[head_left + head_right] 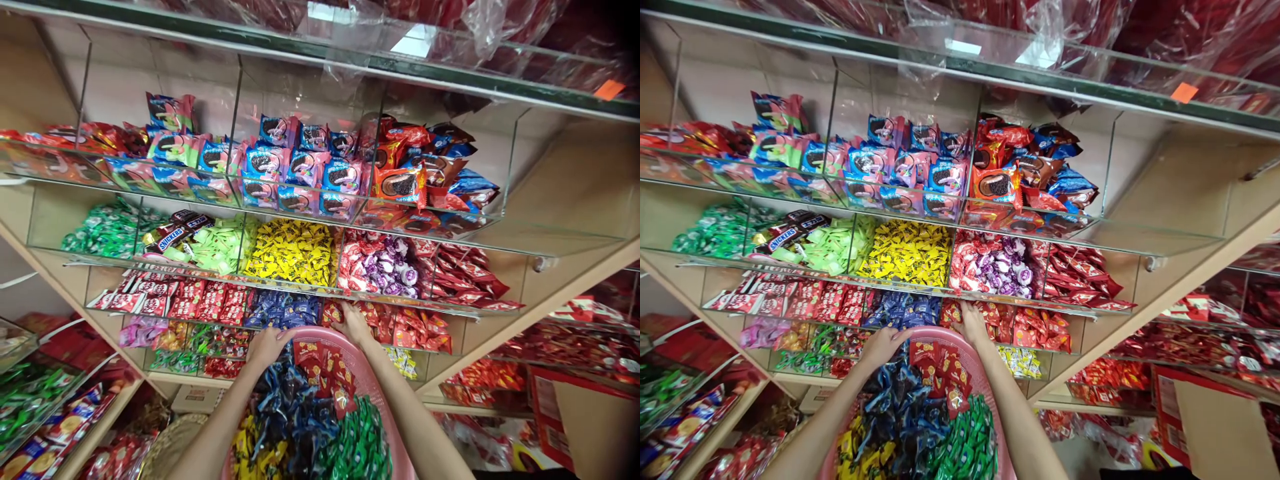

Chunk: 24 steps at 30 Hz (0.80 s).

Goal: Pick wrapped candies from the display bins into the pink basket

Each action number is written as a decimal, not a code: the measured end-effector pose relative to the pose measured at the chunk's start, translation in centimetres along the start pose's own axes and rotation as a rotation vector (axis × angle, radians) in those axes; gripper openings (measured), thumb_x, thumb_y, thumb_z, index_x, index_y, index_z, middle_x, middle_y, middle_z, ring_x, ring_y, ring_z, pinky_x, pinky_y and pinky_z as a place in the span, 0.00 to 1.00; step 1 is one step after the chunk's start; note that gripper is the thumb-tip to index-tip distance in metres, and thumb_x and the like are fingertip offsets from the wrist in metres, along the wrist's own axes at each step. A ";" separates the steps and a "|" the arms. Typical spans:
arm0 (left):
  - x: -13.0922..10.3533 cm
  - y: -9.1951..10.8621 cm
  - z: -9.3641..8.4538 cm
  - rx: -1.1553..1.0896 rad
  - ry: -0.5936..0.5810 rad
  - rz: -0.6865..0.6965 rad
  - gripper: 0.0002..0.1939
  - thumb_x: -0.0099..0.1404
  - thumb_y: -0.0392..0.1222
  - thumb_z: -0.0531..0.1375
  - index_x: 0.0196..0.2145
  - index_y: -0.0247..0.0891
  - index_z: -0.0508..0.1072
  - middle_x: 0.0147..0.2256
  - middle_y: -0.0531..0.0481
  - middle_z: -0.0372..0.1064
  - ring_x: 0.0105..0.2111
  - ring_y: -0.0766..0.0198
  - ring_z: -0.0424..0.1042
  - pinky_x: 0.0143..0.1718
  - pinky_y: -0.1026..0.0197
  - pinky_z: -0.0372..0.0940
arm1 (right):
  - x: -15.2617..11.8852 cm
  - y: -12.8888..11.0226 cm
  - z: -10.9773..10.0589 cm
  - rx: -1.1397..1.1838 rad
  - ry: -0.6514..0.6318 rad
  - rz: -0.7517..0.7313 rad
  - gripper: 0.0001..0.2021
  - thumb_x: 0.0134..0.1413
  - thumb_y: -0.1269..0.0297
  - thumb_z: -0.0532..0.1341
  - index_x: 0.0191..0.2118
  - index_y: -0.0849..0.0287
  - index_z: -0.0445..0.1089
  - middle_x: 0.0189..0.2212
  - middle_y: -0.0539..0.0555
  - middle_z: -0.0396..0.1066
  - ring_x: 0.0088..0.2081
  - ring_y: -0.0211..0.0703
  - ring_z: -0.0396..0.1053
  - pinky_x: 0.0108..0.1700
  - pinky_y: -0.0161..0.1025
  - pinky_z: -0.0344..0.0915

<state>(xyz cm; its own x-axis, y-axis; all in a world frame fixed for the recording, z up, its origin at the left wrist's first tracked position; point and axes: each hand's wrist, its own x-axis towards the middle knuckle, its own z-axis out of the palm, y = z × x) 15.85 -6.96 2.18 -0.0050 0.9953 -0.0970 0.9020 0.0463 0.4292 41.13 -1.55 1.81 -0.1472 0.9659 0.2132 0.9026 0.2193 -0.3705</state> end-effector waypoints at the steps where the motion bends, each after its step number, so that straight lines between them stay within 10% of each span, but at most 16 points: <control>1: 0.0 0.0 0.0 0.002 0.001 0.000 0.32 0.57 0.68 0.41 0.23 0.40 0.70 0.27 0.46 0.72 0.30 0.58 0.71 0.25 0.66 0.52 | 0.1 0.0 0.1 -0.003 -0.003 -0.001 0.29 0.43 0.63 0.62 0.54 0.57 0.57 0.45 0.60 0.66 0.47 0.53 0.62 0.44 0.43 0.57; 14: -0.1 0.0 0.3 -0.002 0.018 0.012 0.33 0.56 0.70 0.40 0.20 0.39 0.68 0.25 0.47 0.71 0.27 0.60 0.70 0.23 0.67 0.49 | -4.7 -1.8 -4.6 0.070 0.125 -0.185 0.27 0.50 0.61 0.55 0.58 0.52 0.52 0.45 0.55 0.65 0.45 0.48 0.61 0.47 0.45 0.55; 24: -0.2 0.1 0.2 0.015 0.025 0.019 0.33 0.57 0.69 0.40 0.22 0.40 0.69 0.25 0.47 0.71 0.27 0.60 0.70 0.23 0.66 0.49 | -9.8 -2.0 -4.7 0.030 -0.077 -0.204 0.28 0.48 0.64 0.57 0.57 0.48 0.54 0.44 0.54 0.67 0.43 0.49 0.61 0.41 0.42 0.55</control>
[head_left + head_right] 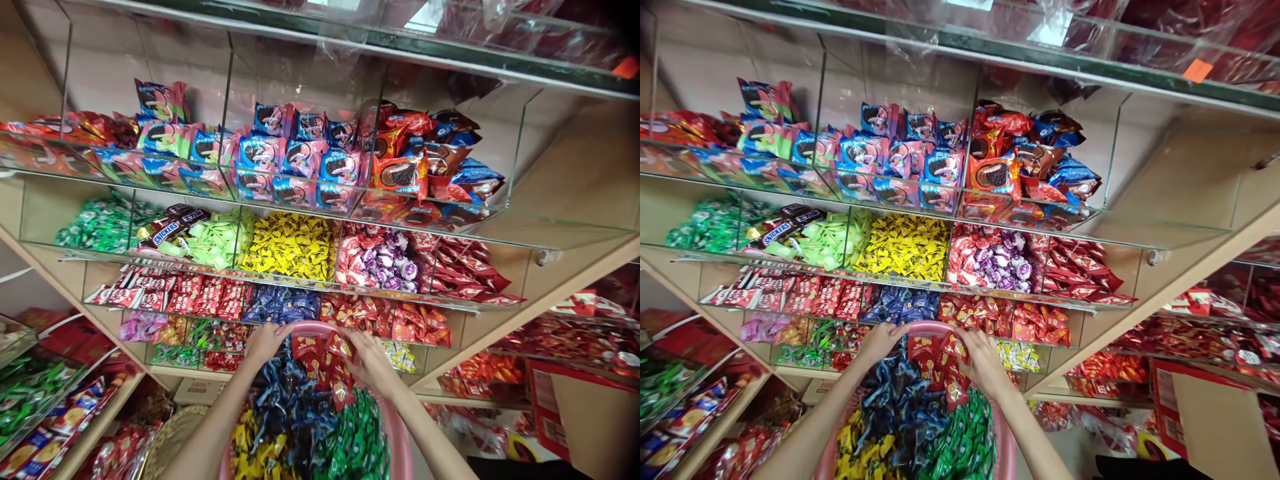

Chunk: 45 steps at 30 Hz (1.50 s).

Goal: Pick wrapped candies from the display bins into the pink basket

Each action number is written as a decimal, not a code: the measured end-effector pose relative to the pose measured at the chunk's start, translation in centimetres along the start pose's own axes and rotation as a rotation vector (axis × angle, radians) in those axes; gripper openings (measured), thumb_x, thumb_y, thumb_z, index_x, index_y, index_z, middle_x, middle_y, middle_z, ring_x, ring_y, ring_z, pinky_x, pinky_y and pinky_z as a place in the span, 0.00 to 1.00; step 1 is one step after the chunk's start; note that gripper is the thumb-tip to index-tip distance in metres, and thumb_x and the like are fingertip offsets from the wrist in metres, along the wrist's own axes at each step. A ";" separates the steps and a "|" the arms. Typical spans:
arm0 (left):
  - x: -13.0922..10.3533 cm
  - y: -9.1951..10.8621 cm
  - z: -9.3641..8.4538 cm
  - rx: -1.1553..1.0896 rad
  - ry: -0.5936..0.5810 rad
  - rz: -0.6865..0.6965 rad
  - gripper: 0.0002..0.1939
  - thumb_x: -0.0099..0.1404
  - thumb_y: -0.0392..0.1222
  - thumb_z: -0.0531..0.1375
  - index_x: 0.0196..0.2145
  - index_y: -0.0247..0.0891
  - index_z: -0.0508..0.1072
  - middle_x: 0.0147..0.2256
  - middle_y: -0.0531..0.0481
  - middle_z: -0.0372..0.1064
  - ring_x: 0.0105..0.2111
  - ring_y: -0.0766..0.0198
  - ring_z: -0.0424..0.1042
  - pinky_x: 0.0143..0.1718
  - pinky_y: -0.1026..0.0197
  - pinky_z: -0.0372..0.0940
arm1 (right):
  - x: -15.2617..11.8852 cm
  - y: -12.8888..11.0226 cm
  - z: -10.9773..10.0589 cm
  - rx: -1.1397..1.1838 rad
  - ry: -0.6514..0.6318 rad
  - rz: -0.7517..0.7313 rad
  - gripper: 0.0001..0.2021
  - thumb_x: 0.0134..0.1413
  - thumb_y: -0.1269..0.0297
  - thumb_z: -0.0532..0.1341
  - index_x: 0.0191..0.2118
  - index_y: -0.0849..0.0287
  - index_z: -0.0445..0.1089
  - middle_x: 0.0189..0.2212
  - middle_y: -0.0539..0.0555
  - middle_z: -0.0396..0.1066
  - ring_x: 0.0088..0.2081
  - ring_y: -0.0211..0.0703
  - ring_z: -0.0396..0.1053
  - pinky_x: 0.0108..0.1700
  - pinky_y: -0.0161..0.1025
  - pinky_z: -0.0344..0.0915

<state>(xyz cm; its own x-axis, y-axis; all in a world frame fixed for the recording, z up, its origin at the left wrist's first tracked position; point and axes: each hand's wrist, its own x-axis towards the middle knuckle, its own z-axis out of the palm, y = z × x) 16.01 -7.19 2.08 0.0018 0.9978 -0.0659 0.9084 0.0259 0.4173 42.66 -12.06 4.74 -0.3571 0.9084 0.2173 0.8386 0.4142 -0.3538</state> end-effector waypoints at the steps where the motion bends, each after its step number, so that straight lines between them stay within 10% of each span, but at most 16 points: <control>1: 0.0 0.0 0.0 0.000 -0.002 -0.005 0.32 0.57 0.68 0.41 0.22 0.39 0.70 0.26 0.47 0.71 0.27 0.60 0.70 0.24 0.66 0.49 | -0.2 0.0 0.1 0.004 -0.007 -0.003 0.28 0.48 0.63 0.57 0.57 0.48 0.54 0.44 0.54 0.67 0.43 0.48 0.61 0.41 0.42 0.55; 18: 0.0 -0.1 0.0 -0.027 -0.022 -0.034 0.31 0.56 0.68 0.42 0.23 0.41 0.70 0.28 0.47 0.72 0.28 0.60 0.70 0.24 0.67 0.51 | 6.6 8.3 3.3 0.112 0.281 0.346 0.14 0.53 0.60 0.52 0.41 0.58 0.69 0.38 0.60 0.67 0.42 0.49 0.65 0.43 0.43 0.59; 26: 0.1 -0.2 0.3 -0.023 -0.002 -0.020 0.32 0.56 0.70 0.41 0.22 0.40 0.69 0.26 0.48 0.70 0.24 0.62 0.68 0.23 0.67 0.49 | 7.7 7.6 4.4 0.302 0.297 0.356 0.09 0.49 0.59 0.54 0.25 0.57 0.64 0.25 0.54 0.66 0.28 0.43 0.64 0.31 0.38 0.59; 36: 0.2 -0.3 0.4 -0.014 -0.001 -0.013 0.32 0.56 0.69 0.41 0.22 0.41 0.70 0.25 0.48 0.70 0.24 0.61 0.68 0.23 0.67 0.49 | 6.7 6.4 0.7 0.641 0.437 0.242 0.16 0.52 0.50 0.52 0.34 0.60 0.62 0.30 0.53 0.66 0.31 0.39 0.63 0.36 0.36 0.60; 45: 0.4 -0.7 0.9 0.007 0.012 0.001 0.30 0.58 0.67 0.43 0.23 0.40 0.70 0.26 0.48 0.71 0.27 0.60 0.69 0.24 0.67 0.49 | 4.7 3.6 -0.6 0.959 0.228 0.270 0.15 0.49 0.48 0.56 0.32 0.57 0.61 0.23 0.47 0.59 0.24 0.34 0.57 0.27 0.33 0.57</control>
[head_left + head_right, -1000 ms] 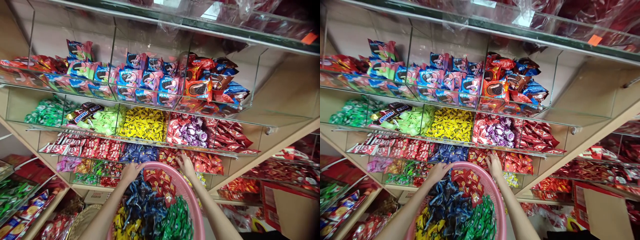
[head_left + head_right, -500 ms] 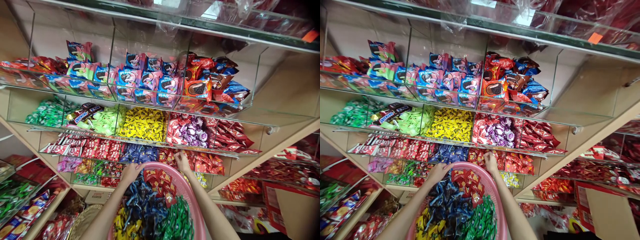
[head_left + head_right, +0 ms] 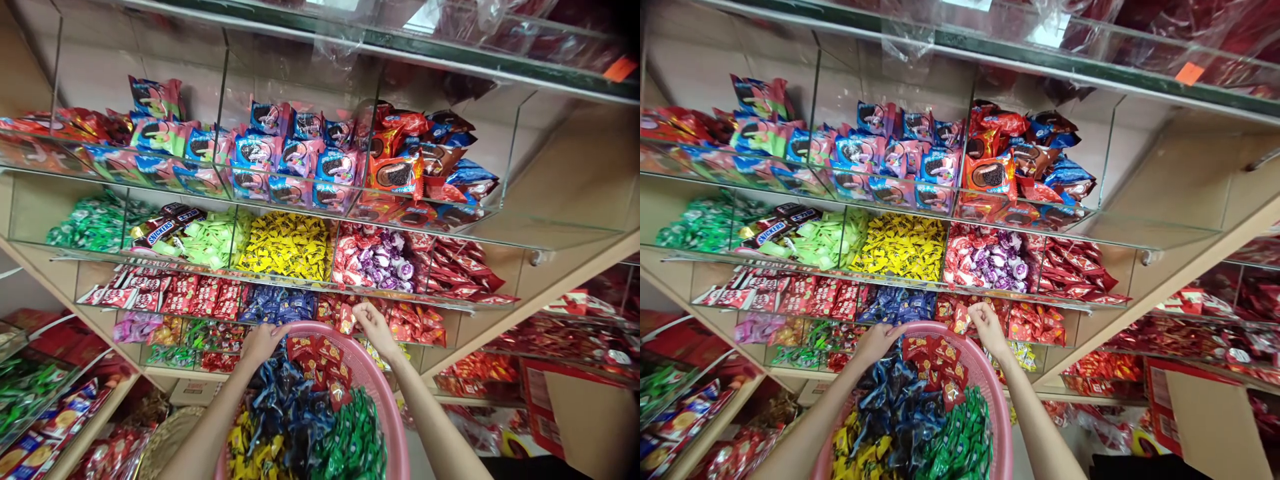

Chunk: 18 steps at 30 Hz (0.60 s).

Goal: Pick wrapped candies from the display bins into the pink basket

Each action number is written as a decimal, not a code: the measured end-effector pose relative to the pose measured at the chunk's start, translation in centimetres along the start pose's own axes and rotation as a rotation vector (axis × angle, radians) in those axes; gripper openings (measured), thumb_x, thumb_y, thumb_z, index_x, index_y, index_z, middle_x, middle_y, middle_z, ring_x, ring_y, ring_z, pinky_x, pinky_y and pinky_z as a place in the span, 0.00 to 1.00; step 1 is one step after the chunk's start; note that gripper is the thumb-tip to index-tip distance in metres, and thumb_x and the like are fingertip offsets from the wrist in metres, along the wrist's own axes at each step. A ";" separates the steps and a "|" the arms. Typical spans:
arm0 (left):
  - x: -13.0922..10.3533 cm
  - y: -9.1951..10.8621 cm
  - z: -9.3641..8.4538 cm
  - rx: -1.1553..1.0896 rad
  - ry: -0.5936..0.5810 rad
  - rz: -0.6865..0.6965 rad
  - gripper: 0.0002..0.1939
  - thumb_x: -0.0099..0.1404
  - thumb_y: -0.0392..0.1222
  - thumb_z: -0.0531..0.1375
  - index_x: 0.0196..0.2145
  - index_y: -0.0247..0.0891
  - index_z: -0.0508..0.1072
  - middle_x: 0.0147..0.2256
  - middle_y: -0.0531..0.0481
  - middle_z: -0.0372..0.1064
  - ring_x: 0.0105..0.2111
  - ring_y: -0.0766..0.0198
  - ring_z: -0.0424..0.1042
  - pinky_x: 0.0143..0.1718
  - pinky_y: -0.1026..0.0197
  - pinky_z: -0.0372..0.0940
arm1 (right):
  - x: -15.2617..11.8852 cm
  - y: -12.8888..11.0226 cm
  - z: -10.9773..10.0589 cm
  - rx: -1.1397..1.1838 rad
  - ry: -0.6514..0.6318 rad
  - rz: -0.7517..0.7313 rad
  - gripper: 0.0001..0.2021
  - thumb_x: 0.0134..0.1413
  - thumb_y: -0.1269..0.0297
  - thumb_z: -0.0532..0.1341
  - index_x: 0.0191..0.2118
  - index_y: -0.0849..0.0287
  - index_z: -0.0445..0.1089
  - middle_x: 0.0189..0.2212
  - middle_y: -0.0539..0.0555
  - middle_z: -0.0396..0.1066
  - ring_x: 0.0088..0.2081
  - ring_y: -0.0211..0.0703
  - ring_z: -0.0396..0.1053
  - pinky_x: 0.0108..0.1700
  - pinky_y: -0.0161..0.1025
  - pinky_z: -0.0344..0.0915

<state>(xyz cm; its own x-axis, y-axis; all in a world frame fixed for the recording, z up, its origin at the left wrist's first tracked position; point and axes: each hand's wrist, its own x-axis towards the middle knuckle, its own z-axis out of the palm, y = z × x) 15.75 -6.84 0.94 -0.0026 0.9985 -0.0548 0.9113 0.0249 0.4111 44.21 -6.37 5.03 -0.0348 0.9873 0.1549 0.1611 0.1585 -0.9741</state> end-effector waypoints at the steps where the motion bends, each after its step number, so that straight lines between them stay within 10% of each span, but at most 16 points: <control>1: 0.0 0.0 0.0 -0.001 0.000 -0.001 0.30 0.58 0.66 0.43 0.24 0.40 0.71 0.26 0.48 0.71 0.27 0.60 0.70 0.24 0.67 0.49 | -0.3 -0.4 0.2 -0.013 -0.061 0.006 0.15 0.50 0.49 0.56 0.32 0.57 0.61 0.23 0.47 0.59 0.24 0.34 0.56 0.27 0.33 0.57; 12: -0.2 0.2 -0.2 -0.004 0.009 0.015 0.31 0.58 0.67 0.41 0.19 0.40 0.67 0.22 0.50 0.67 0.24 0.63 0.67 0.22 0.66 0.46 | -3.2 -2.4 2.2 -0.364 -0.681 0.024 0.13 0.51 0.53 0.56 0.28 0.59 0.64 0.21 0.46 0.61 0.24 0.34 0.56 0.26 0.31 0.52; 18: -0.1 0.1 -0.1 0.003 0.017 0.025 0.31 0.58 0.66 0.41 0.20 0.40 0.68 0.22 0.49 0.68 0.23 0.63 0.67 0.22 0.66 0.46 | -1.5 -0.5 1.5 -0.415 -0.355 -0.076 0.15 0.51 0.52 0.55 0.26 0.59 0.65 0.22 0.48 0.65 0.24 0.36 0.60 0.27 0.32 0.55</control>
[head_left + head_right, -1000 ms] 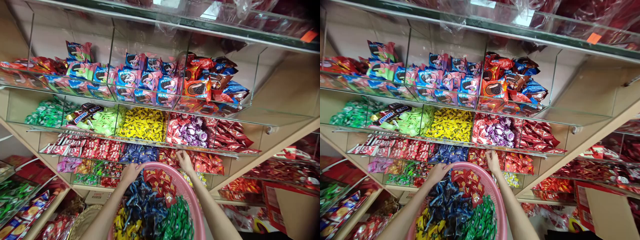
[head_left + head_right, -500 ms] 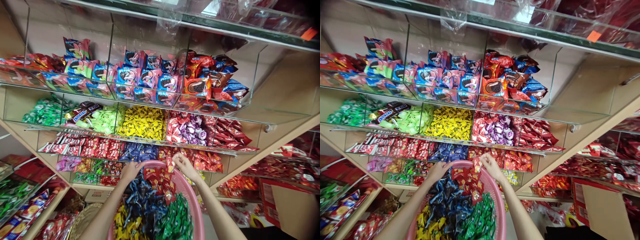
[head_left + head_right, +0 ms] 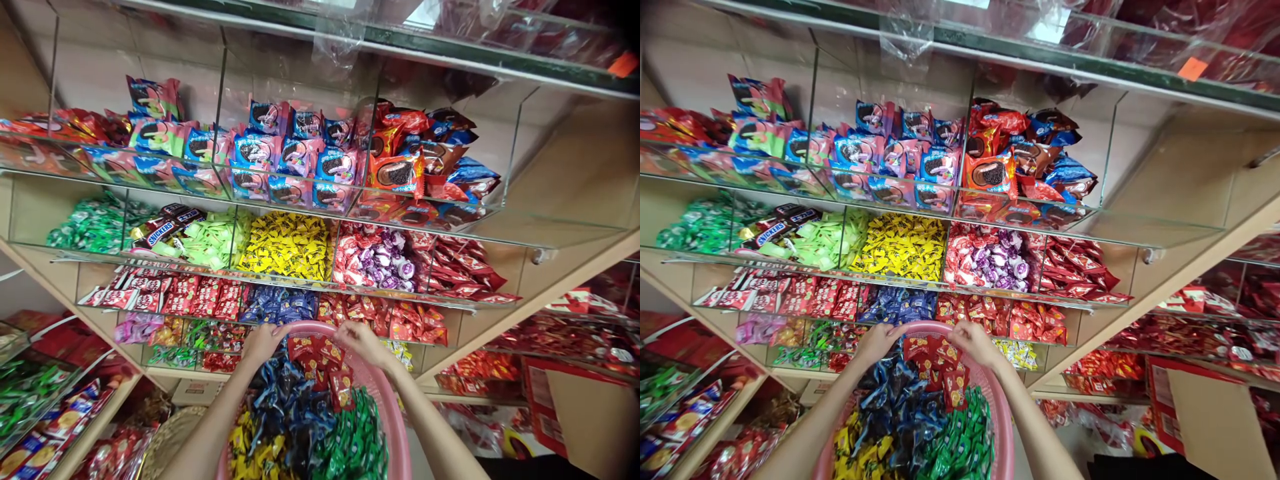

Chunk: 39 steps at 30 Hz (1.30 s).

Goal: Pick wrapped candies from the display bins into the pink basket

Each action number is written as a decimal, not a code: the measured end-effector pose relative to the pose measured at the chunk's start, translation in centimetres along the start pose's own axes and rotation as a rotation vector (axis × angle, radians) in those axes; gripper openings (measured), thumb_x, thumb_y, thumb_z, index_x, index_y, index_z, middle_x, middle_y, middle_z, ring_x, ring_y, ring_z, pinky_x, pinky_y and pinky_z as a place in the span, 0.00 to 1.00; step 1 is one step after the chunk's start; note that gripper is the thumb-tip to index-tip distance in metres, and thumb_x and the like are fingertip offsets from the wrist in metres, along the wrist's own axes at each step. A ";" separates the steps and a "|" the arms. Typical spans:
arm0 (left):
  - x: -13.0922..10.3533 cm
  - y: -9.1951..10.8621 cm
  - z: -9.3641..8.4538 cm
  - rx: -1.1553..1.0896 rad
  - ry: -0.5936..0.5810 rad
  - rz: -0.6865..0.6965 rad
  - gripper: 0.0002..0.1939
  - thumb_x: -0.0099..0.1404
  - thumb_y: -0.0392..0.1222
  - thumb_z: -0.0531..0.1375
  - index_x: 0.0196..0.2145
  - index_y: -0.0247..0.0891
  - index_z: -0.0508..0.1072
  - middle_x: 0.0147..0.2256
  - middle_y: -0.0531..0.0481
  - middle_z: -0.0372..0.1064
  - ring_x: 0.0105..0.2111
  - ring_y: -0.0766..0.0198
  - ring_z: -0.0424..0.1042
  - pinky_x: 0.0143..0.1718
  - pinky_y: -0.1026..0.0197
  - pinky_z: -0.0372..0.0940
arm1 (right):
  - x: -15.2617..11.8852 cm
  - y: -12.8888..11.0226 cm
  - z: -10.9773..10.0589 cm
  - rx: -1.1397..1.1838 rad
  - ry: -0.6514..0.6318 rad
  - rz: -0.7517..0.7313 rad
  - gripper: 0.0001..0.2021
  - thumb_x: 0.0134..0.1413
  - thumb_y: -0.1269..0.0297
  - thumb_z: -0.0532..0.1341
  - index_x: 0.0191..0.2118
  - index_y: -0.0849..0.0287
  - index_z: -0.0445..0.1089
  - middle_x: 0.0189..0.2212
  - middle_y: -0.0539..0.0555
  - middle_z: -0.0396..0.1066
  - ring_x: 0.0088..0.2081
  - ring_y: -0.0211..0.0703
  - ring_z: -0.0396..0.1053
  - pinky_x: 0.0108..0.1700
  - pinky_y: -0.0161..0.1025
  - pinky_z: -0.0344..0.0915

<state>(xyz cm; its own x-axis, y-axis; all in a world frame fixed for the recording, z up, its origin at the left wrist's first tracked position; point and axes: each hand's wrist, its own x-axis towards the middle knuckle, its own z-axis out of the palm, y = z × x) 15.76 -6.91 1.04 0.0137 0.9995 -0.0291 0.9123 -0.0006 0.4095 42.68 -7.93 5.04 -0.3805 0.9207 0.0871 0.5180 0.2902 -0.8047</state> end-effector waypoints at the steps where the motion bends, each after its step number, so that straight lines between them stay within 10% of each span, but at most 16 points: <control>1: 0.0 0.0 0.0 -0.001 -0.001 -0.001 0.31 0.58 0.67 0.41 0.21 0.40 0.68 0.23 0.49 0.69 0.23 0.63 0.67 0.22 0.66 0.46 | 0.4 0.9 -0.5 -0.029 0.088 0.013 0.15 0.52 0.53 0.53 0.26 0.59 0.65 0.22 0.49 0.66 0.24 0.36 0.61 0.27 0.33 0.56; 5: 0.0 0.1 -0.3 -0.007 -0.018 -0.028 0.31 0.57 0.67 0.42 0.23 0.40 0.70 0.26 0.48 0.70 0.25 0.62 0.68 0.23 0.67 0.47 | 1.6 4.6 -2.4 -0.339 0.314 0.066 0.10 0.53 0.64 0.51 0.37 0.60 0.65 0.34 0.55 0.69 0.34 0.42 0.65 0.36 0.37 0.60; 10: -0.1 0.4 -0.6 -0.027 -0.044 -0.044 0.32 0.56 0.69 0.41 0.22 0.40 0.70 0.27 0.47 0.71 0.27 0.61 0.70 0.23 0.67 0.49 | 2.8 6.5 -3.2 -0.812 0.150 0.099 0.28 0.44 0.74 0.54 0.55 0.57 0.56 0.53 0.57 0.57 0.50 0.48 0.57 0.49 0.41 0.55; 22: -0.1 0.3 -0.6 -0.010 -0.038 -0.030 0.31 0.58 0.67 0.41 0.22 0.40 0.69 0.26 0.47 0.71 0.27 0.60 0.70 0.23 0.67 0.50 | 3.5 6.2 -2.1 -0.945 0.097 0.163 0.29 0.45 0.76 0.53 0.56 0.60 0.53 0.51 0.62 0.58 0.51 0.51 0.56 0.48 0.43 0.52; 30: -0.4 0.6 -0.8 -0.023 -0.030 -0.042 0.33 0.56 0.69 0.40 0.21 0.40 0.69 0.26 0.47 0.71 0.27 0.60 0.70 0.23 0.67 0.49 | 0.6 4.6 -1.4 0.065 0.588 0.157 0.27 0.46 0.60 0.58 0.54 0.57 0.53 0.34 0.53 0.64 0.30 0.42 0.64 0.30 0.39 0.62; 39: -0.5 0.8 -0.9 -0.026 -0.032 -0.059 0.29 0.58 0.67 0.43 0.22 0.40 0.69 0.26 0.48 0.71 0.27 0.61 0.69 0.24 0.67 0.49 | -1.6 0.8 2.0 1.015 0.536 0.366 0.16 0.40 0.55 0.66 0.28 0.55 0.59 0.17 0.44 0.64 0.19 0.31 0.63 0.20 0.29 0.60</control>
<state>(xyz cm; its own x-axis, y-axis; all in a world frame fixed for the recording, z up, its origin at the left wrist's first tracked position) 16.13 -7.38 2.19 -0.0258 0.9962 -0.0829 0.9008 0.0591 0.4302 42.18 -9.69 3.13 0.1544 0.9667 -0.2038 -0.4012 -0.1271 -0.9071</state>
